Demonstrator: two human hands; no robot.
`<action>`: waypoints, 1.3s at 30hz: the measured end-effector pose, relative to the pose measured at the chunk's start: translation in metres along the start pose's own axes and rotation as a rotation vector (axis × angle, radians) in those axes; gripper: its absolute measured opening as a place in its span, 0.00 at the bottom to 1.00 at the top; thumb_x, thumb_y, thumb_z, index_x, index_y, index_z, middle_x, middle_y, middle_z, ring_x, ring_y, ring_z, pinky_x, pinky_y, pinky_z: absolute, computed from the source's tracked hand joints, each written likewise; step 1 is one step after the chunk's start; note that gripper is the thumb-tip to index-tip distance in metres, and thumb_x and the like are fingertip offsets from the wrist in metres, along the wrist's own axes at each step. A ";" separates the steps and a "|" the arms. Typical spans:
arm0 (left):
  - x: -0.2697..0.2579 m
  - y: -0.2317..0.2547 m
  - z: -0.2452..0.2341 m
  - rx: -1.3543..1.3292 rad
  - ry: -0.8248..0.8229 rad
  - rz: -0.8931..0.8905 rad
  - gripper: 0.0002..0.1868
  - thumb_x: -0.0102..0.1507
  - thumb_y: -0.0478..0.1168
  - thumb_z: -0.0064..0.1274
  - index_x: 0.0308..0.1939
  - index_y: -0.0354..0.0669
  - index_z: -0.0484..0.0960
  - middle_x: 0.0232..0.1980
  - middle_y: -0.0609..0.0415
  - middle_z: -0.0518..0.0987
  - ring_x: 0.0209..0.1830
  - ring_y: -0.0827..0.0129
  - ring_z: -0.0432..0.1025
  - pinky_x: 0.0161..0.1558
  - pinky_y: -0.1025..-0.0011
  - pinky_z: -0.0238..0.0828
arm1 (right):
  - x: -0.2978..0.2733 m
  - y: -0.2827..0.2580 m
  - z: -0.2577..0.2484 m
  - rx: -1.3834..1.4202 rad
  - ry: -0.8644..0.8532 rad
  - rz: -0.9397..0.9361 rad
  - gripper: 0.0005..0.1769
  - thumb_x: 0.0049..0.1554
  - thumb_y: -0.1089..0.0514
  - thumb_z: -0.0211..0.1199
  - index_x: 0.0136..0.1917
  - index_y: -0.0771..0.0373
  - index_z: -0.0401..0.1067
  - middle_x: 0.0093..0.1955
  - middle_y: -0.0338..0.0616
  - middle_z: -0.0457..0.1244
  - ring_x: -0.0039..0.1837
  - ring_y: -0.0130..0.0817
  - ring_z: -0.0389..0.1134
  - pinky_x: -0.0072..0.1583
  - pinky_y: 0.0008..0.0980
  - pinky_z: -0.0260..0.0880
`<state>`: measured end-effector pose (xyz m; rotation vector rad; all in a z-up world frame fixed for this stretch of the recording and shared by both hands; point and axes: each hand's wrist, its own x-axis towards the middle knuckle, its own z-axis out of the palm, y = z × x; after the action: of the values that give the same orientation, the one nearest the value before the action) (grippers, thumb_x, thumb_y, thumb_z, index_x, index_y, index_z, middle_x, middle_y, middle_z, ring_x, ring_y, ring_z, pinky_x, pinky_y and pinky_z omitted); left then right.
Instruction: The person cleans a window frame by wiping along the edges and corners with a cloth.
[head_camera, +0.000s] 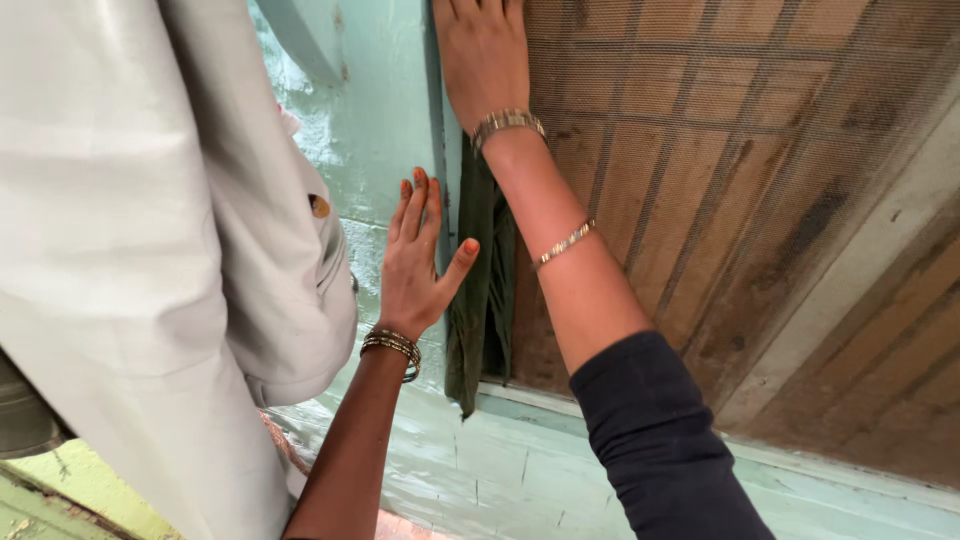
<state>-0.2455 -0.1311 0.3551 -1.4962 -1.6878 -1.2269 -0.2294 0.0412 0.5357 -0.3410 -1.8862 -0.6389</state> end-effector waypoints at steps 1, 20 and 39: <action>0.001 0.000 0.001 -0.014 0.002 0.008 0.47 0.70 0.67 0.41 0.81 0.35 0.53 0.86 0.44 0.48 0.86 0.47 0.43 0.79 0.54 0.49 | -0.009 -0.003 0.000 -0.045 0.094 -0.025 0.25 0.60 0.69 0.57 0.71 0.65 0.66 0.68 0.49 0.60 0.73 0.51 0.57 0.76 0.55 0.51; -0.008 -0.002 0.018 -0.225 0.044 -0.062 0.50 0.70 0.75 0.22 0.84 0.46 0.39 0.88 0.50 0.43 0.89 0.53 0.36 0.85 0.51 0.30 | -0.151 -0.043 0.007 -0.012 -0.076 -0.061 0.33 0.61 0.63 0.55 0.80 0.69 0.60 0.87 0.47 0.41 0.87 0.56 0.30 0.83 0.60 0.32; -0.068 -0.018 0.043 -0.385 0.011 -0.112 0.48 0.71 0.74 0.20 0.84 0.46 0.40 0.88 0.48 0.47 0.89 0.53 0.36 0.85 0.51 0.28 | -0.271 -0.076 0.026 -0.017 -0.307 -0.091 0.37 0.57 0.57 0.58 0.79 0.65 0.60 0.83 0.47 0.45 0.85 0.56 0.34 0.81 0.61 0.35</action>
<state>-0.2414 -0.1225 0.2735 -1.6223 -1.6102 -1.6919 -0.1811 0.0099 0.2585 -0.3829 -2.2003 -0.6948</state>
